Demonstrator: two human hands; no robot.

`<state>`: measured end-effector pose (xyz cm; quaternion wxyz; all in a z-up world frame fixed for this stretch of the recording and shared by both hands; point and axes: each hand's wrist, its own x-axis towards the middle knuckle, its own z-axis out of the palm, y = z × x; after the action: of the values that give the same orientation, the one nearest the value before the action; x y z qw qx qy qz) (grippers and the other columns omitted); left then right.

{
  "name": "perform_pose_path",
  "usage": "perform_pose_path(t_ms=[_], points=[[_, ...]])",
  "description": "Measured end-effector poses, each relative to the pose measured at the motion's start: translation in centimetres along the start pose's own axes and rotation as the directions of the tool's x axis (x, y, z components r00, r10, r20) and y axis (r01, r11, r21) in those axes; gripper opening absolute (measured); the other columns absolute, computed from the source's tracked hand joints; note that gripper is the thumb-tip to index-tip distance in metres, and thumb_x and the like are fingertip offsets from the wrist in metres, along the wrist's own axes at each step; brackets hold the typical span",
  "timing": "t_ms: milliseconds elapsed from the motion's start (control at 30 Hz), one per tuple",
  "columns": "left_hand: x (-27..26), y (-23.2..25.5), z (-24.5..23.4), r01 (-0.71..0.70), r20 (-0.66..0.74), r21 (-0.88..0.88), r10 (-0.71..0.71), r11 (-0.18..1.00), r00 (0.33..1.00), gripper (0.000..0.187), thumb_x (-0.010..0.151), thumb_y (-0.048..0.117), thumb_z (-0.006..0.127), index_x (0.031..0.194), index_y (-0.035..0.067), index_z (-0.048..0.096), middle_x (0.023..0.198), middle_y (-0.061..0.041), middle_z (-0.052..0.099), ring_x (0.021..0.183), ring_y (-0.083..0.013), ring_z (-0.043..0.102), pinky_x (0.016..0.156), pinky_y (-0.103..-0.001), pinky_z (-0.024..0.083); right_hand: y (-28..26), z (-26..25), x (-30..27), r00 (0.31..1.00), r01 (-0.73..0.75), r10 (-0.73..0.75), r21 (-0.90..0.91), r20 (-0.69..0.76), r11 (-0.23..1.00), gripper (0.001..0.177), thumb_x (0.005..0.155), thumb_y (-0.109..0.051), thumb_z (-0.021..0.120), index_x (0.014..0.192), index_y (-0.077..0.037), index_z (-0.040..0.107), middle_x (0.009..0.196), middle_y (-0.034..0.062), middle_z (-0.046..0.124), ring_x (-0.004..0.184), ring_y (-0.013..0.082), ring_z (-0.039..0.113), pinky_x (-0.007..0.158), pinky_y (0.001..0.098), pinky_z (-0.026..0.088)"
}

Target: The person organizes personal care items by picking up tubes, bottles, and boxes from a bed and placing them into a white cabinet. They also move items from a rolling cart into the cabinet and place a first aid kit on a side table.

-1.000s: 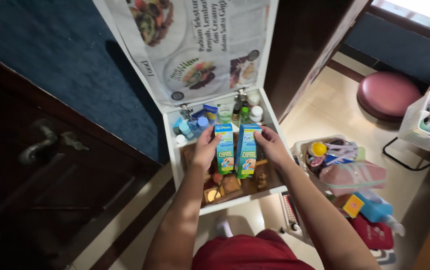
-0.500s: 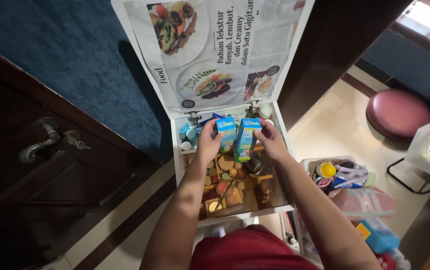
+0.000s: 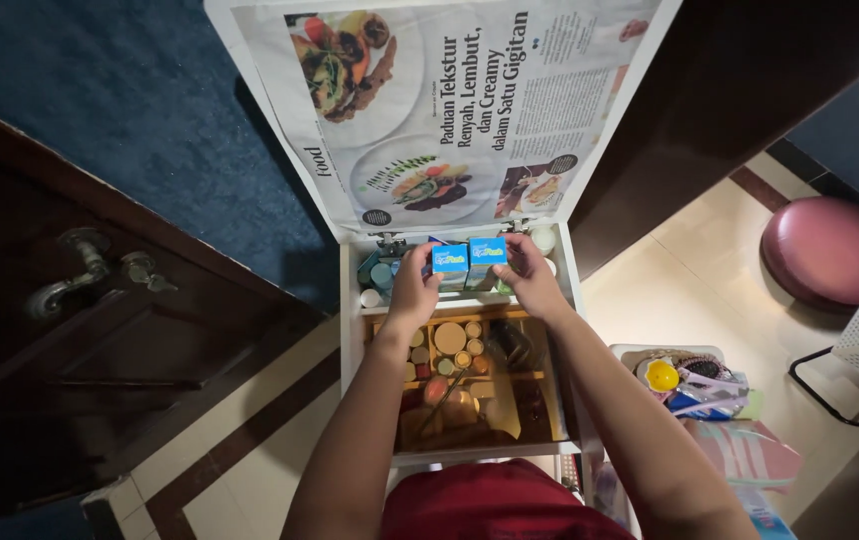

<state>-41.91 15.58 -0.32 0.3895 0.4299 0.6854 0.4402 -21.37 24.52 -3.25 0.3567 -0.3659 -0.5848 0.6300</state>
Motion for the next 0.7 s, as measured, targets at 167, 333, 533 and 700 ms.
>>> perform_pose_path(t_ms=[167,333,533,700], points=[[0.1,0.1,-0.4,0.104,0.016,0.062,-0.105,0.993,0.994,0.047,0.099,-0.001,0.059,0.144,0.009,0.052,0.140,-0.019,0.051,0.137,-0.0394,0.049,0.110,-0.047,0.048,1.3,-0.4,0.5,0.999,-0.032,0.035,-0.107,0.025,0.994,0.052,0.092,0.000,0.073,0.138,-0.014,0.055,0.125,0.0104,0.064,0.130,0.0321,0.057,0.106,0.0555,0.048],[0.9,-1.5,-0.1,0.080,0.033,0.258,-0.092,0.963,0.995,0.047,0.097,-0.001,0.060,0.142,0.012,0.053,0.134,-0.015,0.056,0.129,-0.0336,0.055,0.108,-0.044,0.050,2.6,-0.5,0.4,0.998,-0.063,0.067,-0.195,0.013,0.979,0.048,0.091,0.001,0.073,0.135,-0.012,0.058,0.122,0.0111,0.065,0.120,0.0300,0.061,0.103,0.0535,0.050],[1.9,-4.6,1.1,-0.020,0.019,0.478,0.012,0.878,1.000,0.045,0.092,0.004,0.068,0.135,0.010,0.058,0.124,-0.013,0.066,0.121,-0.0328,0.057,0.103,-0.045,0.049,3.6,0.1,0.5,0.995,-0.093,0.101,-0.362,0.002,0.927,0.048,0.089,0.001,0.073,0.133,-0.010,0.055,0.121,0.0181,0.067,0.122,0.0401,0.063,0.104,0.0572,0.050],[2.7,-6.9,1.7,0.007,0.024,0.518,-0.023,0.855,0.999,0.047,0.090,0.006,0.070,0.134,0.013,0.058,0.126,-0.011,0.065,0.122,-0.0330,0.054,0.108,-0.045,0.045,4.3,0.4,1.0,0.989,-0.135,0.148,-0.396,0.002,0.908,0.045,0.094,0.002,0.066,0.135,-0.005,0.050,0.129,0.0232,0.065,0.128,0.0441,0.058,0.107,0.0584,0.049]])
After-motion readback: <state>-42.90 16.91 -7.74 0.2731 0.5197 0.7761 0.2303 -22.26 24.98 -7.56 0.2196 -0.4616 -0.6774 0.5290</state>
